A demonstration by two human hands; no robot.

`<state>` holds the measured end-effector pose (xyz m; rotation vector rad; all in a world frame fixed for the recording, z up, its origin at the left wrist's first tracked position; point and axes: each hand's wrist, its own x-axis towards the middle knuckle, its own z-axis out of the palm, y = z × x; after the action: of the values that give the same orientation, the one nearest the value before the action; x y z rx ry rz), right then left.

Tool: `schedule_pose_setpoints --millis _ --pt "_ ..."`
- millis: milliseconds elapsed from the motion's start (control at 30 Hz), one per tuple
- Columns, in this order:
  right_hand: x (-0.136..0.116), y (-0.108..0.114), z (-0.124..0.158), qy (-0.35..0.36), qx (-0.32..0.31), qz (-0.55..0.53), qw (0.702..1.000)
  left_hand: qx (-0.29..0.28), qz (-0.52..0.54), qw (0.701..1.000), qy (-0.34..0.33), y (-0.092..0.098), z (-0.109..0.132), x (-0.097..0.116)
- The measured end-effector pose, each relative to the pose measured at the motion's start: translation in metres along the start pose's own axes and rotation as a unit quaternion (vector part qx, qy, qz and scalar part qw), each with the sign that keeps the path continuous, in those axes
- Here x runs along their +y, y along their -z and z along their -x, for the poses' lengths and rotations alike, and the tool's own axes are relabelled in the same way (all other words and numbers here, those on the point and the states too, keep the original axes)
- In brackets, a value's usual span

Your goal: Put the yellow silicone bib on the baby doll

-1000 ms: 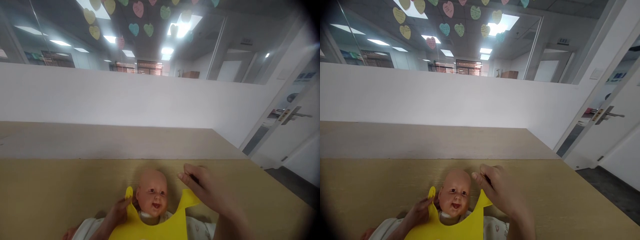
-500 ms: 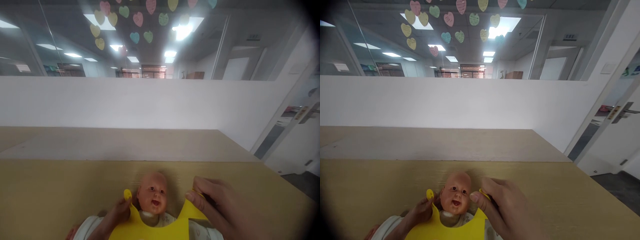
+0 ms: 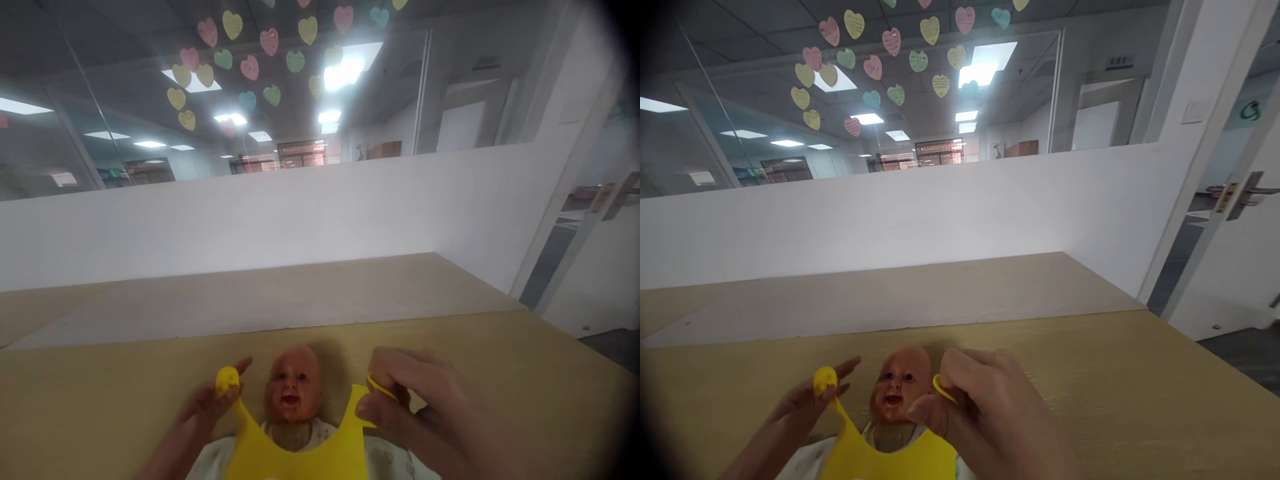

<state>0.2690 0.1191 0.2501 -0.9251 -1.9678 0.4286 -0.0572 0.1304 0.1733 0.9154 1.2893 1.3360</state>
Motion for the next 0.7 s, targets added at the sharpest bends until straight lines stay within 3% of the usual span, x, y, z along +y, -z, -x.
schedule_pose_setpoints --millis 133,267,433,600,700 --pt "-0.006 -0.019 -0.015 -0.014 -0.010 -0.083 0.996 -0.051 -0.243 0.965 -0.080 -0.030 0.023 0.039" --pt "-0.012 -0.042 -0.027 -0.018 -0.073 -0.129 0.989 -0.127 -0.295 0.936 -0.142 -0.078 0.037 0.055" --pt "0.002 -0.052 -0.014 -0.045 -0.006 -0.211 0.976 -0.186 -0.287 0.917 -0.204 -0.103 0.037 0.052" --pt "0.013 -0.042 0.000 -0.092 0.003 -0.149 0.984 -0.225 -0.277 0.897 -0.260 -0.114 0.022 0.035" --pt "0.023 -0.042 0.002 -0.125 -0.007 -0.135 0.983 -0.211 -0.334 0.879 -0.266 -0.127 0.017 0.023"
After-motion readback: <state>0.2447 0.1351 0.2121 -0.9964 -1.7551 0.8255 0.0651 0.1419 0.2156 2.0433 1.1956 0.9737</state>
